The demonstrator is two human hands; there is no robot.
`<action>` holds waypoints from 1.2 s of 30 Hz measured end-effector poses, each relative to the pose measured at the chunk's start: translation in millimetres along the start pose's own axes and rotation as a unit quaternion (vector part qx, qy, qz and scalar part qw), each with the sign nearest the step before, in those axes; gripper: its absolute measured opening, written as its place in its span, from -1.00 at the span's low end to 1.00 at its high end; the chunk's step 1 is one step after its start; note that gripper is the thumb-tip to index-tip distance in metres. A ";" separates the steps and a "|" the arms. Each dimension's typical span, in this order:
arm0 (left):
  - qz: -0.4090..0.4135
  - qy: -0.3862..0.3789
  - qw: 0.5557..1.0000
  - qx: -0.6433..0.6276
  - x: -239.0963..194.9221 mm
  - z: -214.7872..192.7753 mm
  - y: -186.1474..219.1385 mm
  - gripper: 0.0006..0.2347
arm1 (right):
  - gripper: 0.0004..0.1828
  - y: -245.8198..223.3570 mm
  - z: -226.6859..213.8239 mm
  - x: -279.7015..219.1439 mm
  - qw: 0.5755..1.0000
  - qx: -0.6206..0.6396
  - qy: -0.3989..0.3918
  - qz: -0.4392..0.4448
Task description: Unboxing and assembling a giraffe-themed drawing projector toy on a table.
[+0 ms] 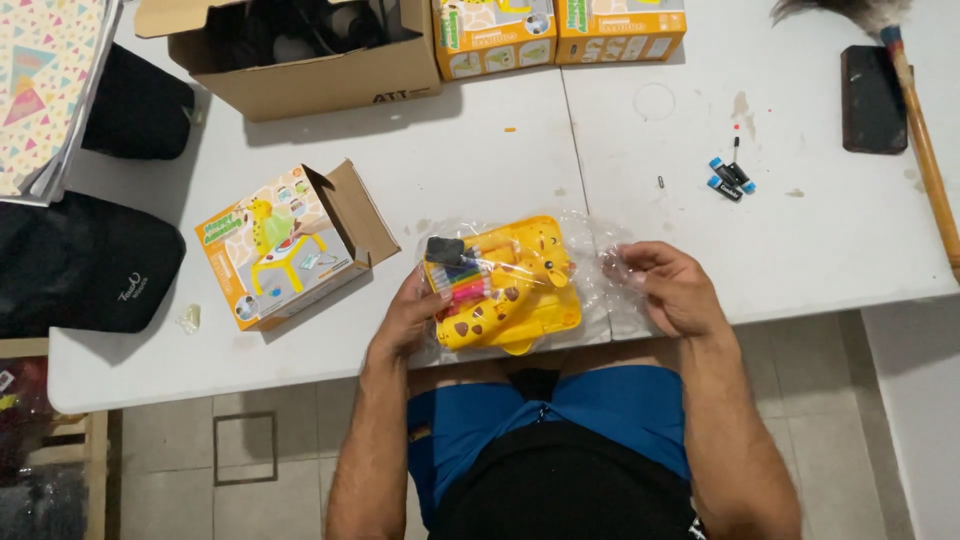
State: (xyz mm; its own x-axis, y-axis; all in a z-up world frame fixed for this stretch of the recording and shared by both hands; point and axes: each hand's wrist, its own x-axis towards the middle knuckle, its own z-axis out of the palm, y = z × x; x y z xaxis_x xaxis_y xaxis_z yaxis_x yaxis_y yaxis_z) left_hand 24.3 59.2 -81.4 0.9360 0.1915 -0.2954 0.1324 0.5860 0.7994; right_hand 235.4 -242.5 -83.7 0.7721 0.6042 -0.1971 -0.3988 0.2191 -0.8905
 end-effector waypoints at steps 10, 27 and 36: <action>0.028 0.011 0.999 0.039 -4.9 -5.7 -2.5 -0.44 | -0.75 -6.2 12.7 10.4 0.987 -0.125 -0.043 0.096; 0.077 -0.010 0.997 0.014 3.5 -7.8 -14.7 -0.55 | -0.17 11.0 12.7 21.9 0.934 -0.237 -0.241 0.120; 0.099 0.171 0.956 0.218 -4.0 16.5 8.2 -0.46 | -0.33 0.8 44.4 22.8 0.938 -0.220 -0.258 0.070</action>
State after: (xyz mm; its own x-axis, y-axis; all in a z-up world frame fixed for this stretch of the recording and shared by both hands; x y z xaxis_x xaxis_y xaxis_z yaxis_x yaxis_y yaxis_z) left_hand 27.1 50.2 -65.1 0.8048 0.5555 -0.2090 0.1566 0.1410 0.9776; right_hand 230.7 -194.5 -70.7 0.3401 0.9186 -0.2014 -0.1489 -0.1589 -0.9760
